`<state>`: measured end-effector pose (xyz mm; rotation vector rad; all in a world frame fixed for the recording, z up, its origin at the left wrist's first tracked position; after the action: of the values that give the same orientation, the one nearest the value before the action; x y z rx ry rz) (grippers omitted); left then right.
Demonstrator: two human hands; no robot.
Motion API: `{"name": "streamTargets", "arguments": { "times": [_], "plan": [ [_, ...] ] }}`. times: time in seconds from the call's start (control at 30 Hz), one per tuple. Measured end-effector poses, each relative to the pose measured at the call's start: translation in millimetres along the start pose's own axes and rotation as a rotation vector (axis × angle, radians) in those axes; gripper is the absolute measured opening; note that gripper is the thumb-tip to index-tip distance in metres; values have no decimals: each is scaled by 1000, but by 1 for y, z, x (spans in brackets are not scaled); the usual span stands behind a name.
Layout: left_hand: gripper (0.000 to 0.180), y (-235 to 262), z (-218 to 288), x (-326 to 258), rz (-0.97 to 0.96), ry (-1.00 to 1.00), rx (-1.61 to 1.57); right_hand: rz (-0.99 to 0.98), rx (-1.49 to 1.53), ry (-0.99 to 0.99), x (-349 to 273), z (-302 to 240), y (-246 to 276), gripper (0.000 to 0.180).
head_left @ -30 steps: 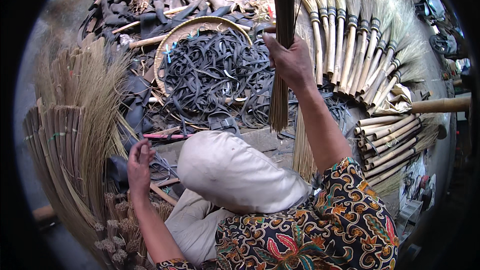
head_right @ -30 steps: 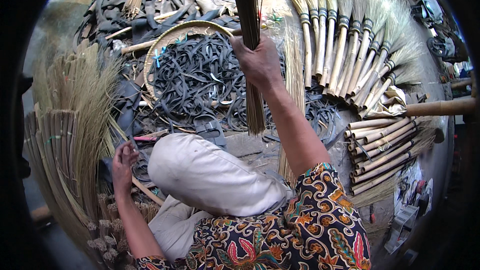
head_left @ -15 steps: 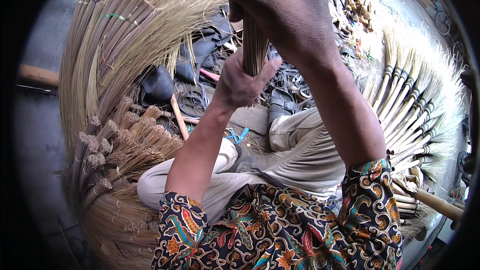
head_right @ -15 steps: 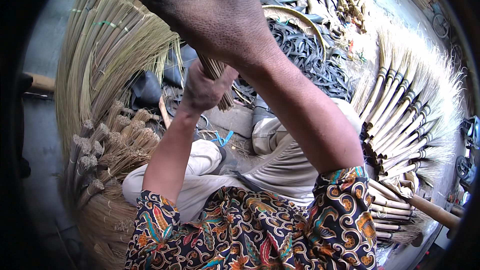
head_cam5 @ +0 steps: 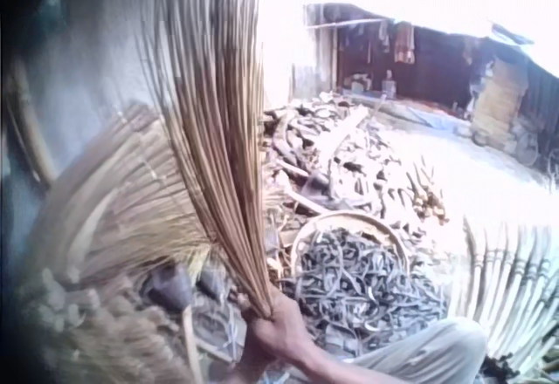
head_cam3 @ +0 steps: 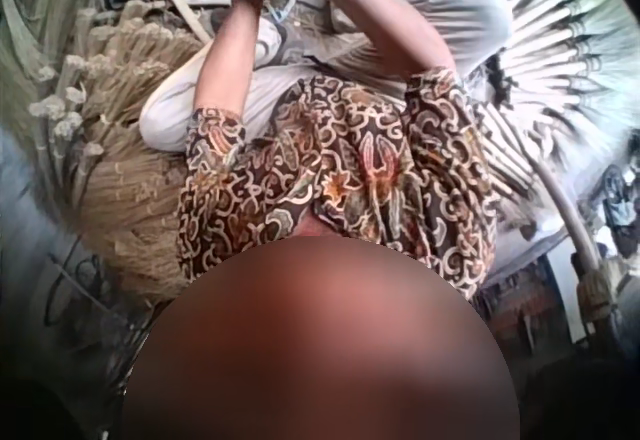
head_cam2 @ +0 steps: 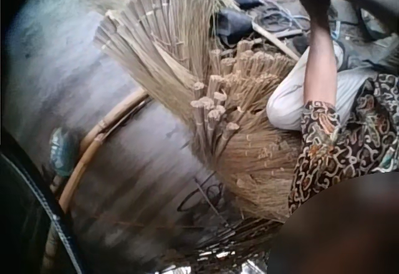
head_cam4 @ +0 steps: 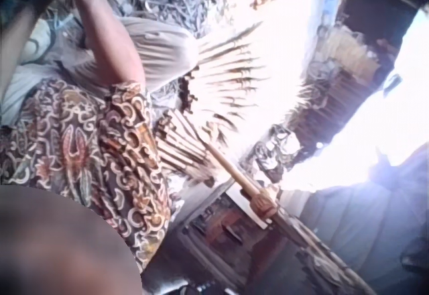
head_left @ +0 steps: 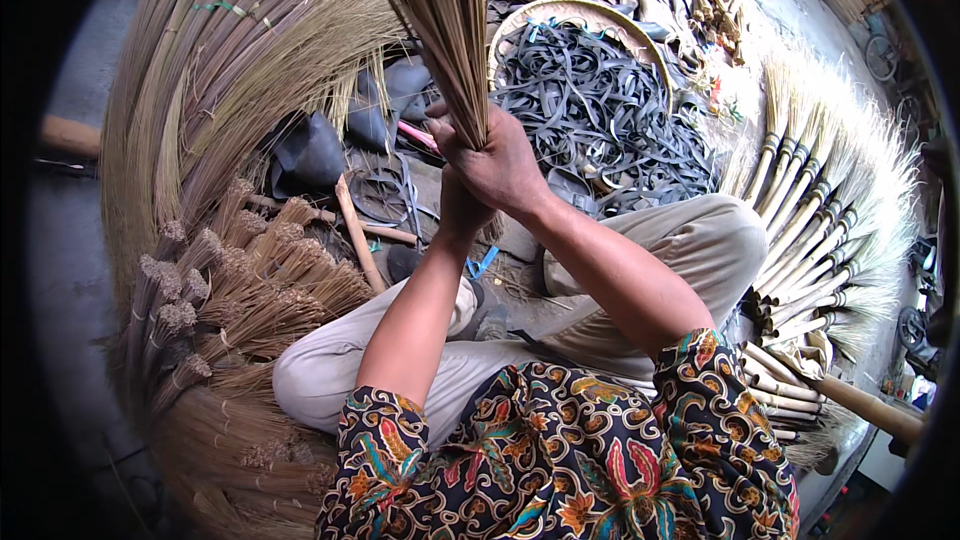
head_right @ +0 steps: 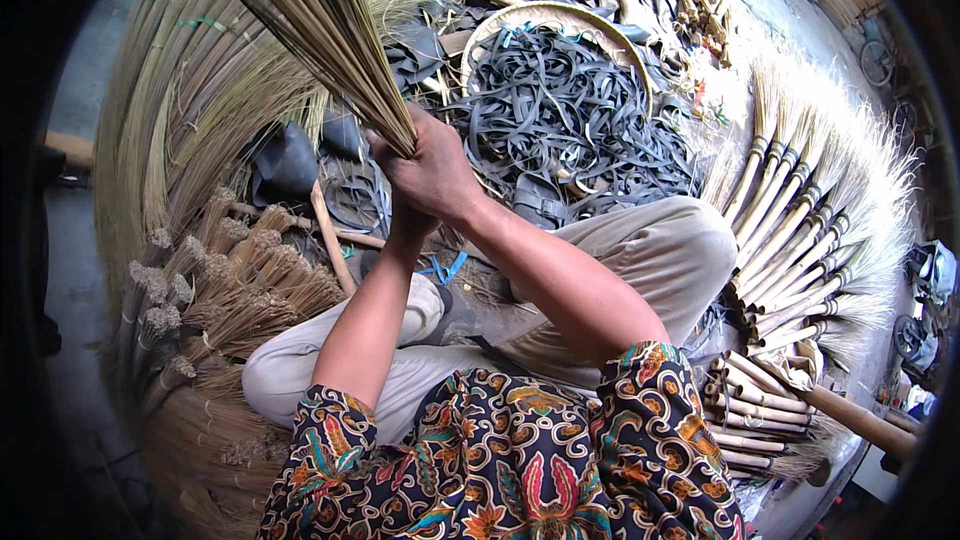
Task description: The person sits on the floor and assembles brooms by gathering bundles of straw, aligning them, and securing them with black rubber strips. They repeatedly pick up straw bundles, wrap the strips around the base, and place the finished brooms aside.
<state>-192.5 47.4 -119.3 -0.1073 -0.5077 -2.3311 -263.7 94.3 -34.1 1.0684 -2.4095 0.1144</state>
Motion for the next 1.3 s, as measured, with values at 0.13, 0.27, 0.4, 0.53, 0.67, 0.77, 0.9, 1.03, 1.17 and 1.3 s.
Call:
{"name": "streamTargets", "arguments": {
  "times": [0.13, 0.27, 0.4, 0.53, 0.67, 0.77, 0.9, 1.03, 1.17, 1.3],
  "plan": [
    [33, 1, 3, 2, -11, 19, 119, -46, -5, 20, 3, 1, -3, 21],
    [34, -8, -21, 3, -17, 62, 34, -124, 30, -148, -13, 37, -16, 19],
    [36, -19, -40, -4, -72, 50, 80, -118, 41, -87, -16, 46, -12, 20],
    [31, -7, -14, 2, 16, -19, 68, -209, -6, -205, -11, 42, -18, 22],
    [28, 14, 30, 6, 12, 16, 115, -171, 85, -19, 20, -19, -6, 26],
    [29, 25, 49, 7, -62, -31, 19, -129, 59, 86, 44, -53, 1, 23],
    [28, 16, 15, 2, -23, -30, -125, -109, 62, 105, 43, -45, -1, 23],
    [29, -22, -67, -9, -91, 210, -71, -186, 77, -280, -4, 40, -18, 19],
    [34, -31, -92, -19, -9, 101, 67, -167, 65, -129, -21, 63, -16, 18],
    [39, -39, -117, -22, -46, 169, -16, -140, 24, 29, -28, 62, -12, 26]
  ]
}}
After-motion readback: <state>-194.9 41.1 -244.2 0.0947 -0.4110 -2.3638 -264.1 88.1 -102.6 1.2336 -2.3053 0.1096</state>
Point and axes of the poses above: each hand's wrist, its own x-axis towards the middle knuckle, its own y-axis out of the back of the hand, z = x × y, the point moved 10 cm from there along x, towards the middle knuckle, and after that the axes turned 13 degrees about y, right-handed, at the moved point
